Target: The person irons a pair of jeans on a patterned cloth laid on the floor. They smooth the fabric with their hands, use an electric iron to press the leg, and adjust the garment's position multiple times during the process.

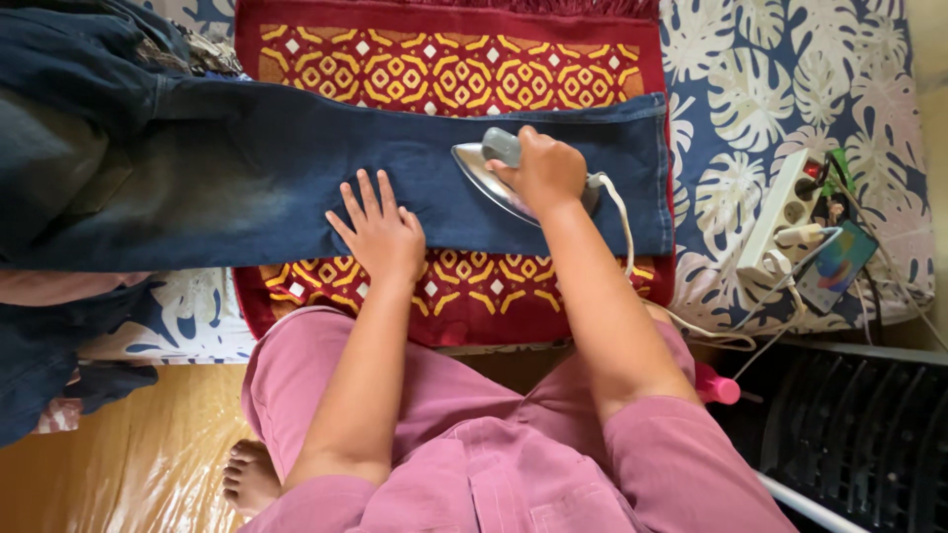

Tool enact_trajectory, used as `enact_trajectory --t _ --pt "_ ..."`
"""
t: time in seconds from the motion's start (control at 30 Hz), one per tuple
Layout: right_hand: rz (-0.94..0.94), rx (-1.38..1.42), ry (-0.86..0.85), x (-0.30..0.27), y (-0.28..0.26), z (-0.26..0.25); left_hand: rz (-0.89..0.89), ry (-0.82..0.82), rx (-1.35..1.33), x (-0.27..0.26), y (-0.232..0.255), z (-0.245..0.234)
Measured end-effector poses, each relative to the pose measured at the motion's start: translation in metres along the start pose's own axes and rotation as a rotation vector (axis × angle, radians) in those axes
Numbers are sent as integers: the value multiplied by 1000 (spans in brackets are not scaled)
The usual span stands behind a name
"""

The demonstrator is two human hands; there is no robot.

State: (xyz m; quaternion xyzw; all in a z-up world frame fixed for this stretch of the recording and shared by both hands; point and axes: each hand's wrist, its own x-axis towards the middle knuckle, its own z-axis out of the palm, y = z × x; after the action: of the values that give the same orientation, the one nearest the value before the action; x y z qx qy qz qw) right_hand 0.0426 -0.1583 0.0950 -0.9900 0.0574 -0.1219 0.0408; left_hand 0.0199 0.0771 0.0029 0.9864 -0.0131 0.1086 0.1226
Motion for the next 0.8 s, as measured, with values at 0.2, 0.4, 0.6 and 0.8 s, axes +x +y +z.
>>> enact_trajectory --t 0.2,0.4,0.6,0.8 --pt "88 -22 6 4 25 7 175 -95 -107 7 44 15" --pt "172 -31 2 -1 52 5 382 -171 -172 -12 84 20" --pt "293 -71 -42 -7 76 -6 398 -209 -168 -12 82 8" --pt "220 -66 -100 -24 82 -15 396 -206 -160 -14 84 7"
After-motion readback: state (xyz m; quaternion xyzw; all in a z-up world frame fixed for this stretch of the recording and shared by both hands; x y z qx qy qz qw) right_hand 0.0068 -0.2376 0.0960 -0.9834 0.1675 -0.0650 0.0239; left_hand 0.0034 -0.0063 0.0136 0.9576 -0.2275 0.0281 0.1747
